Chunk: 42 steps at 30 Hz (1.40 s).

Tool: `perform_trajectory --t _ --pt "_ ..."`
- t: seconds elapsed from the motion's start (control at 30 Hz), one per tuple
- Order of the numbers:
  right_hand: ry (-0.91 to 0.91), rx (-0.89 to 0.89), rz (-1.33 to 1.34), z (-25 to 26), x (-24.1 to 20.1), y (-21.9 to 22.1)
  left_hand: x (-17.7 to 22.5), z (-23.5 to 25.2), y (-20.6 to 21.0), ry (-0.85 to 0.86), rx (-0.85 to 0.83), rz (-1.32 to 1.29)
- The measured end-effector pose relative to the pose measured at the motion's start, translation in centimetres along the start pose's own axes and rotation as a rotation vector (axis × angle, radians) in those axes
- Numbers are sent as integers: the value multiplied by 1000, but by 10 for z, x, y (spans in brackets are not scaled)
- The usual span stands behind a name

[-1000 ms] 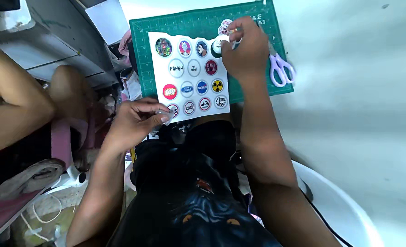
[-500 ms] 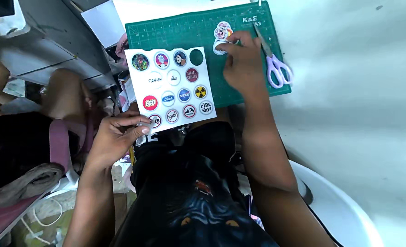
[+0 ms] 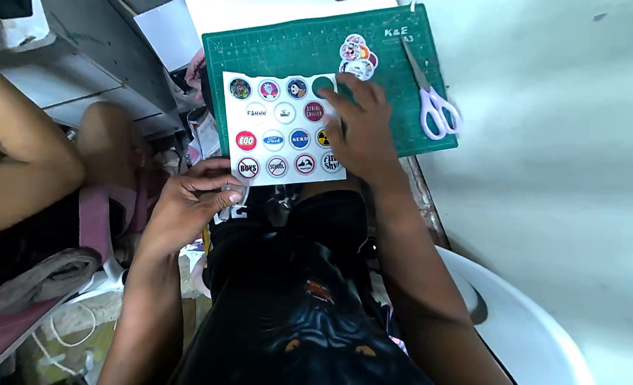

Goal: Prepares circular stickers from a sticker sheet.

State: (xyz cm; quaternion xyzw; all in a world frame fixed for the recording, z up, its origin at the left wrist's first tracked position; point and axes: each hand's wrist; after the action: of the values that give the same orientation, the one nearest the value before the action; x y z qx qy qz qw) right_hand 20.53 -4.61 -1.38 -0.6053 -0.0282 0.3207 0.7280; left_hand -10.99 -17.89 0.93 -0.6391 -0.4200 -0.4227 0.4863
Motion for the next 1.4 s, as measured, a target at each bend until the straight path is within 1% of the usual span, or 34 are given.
perform_trajectory --t 0.13,0.23,0.3,0.4,0.5,0.57,0.63,0.77,0.87,0.93,1.0,1.17,1.3,1.4 --pt "-15 -95 -38 -17 -6 18 7 2 -13 30 57 225" --pt "-66 -136 2 -28 -9 10 25 7 -20 89 70 295" --pt "-120 -163 23 -34 -13 1 38 17 -19 160 71 313" --pt "-148 -168 34 -35 -9 1 47 46 -9 242 118 503" --pt "-113 -142 88 -30 -2 5 50 82 9 303 111 687" --pt "-80 -129 126 -29 2 4 50 106 21 303 71 769" --pt "-64 -106 164 -27 4 4 53 127 33 252 53 818" --pt "-44 -81 212 -22 7 7 56 156 54 111 66 852" --pt "-8 -72 236 -18 9 9 56 164 66 9 91 894" --pt "10 -74 232 -17 9 9 55 165 70 -17 97 898" --pt "19 -69 233 -17 9 10 53 165 72 13 90 871" --pt "81 -56 241 -7 2 8 42 149 58 165 75 679" --pt "82 -24 177 12 -8 9 22 124 43 188 222 531" --pt "65 -15 158 25 -16 15 2 112 36 194 367 535"
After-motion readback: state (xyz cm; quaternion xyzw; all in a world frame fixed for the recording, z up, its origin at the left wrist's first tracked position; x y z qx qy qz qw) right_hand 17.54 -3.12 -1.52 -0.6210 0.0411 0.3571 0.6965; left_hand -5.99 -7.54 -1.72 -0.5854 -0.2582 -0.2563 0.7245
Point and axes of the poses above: each hand's wrist, its own z-axis towards the middle knuckle, its own y-axis out of the palm, x = y × z, and after that the axes turned 5 degrees about -y, right-handed
